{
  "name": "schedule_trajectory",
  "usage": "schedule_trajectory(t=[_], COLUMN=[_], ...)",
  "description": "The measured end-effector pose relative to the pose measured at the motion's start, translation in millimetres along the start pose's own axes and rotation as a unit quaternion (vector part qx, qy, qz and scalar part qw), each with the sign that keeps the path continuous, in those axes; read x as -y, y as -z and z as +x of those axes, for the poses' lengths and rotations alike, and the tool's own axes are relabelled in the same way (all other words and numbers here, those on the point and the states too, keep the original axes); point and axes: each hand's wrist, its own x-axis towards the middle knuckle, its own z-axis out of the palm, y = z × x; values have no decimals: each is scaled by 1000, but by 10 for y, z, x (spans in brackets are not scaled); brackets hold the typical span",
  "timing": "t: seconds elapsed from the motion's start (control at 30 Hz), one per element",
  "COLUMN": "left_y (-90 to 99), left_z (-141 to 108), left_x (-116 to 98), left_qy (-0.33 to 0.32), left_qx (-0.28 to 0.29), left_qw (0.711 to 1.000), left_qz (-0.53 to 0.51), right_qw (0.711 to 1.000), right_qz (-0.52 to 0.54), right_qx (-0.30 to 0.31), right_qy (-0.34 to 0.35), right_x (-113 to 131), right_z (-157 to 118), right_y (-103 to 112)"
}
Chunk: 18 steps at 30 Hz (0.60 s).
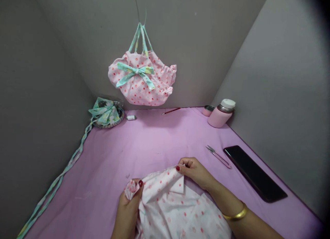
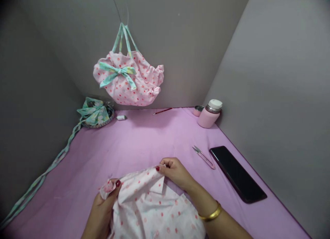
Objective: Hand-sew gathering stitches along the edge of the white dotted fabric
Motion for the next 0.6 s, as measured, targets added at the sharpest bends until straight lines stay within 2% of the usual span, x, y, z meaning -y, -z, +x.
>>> schedule_trajectory(t=[0.07,0.13,0.23,0.3,0.4,0.6], left_y=[33,50,33,10,-5,1], left_z=[25,20,-35,-67,-91,-113], left_x=[19,25,12,4,12,47], left_qy=[-77,-162,-233,-255,-240,-251], left_qx=[14,39,86,100,99,111], left_qw=[991,955,852,751,716,691], left_qz=[108,247,460,600,648,668], right_qw=[1000,998,992,988,986,981], right_qz=[-13,-52,-120,-152,-168,-189], right_qx=[-24,-41,-35,-25,-20,-29], right_qy=[7,15,19,15,-2,-21], right_x=[-31,-59,-91,-99,-91,-90], right_z=[15,11,-12,-21,-28,-39], right_y=[-15,-16,0,13,13,0])
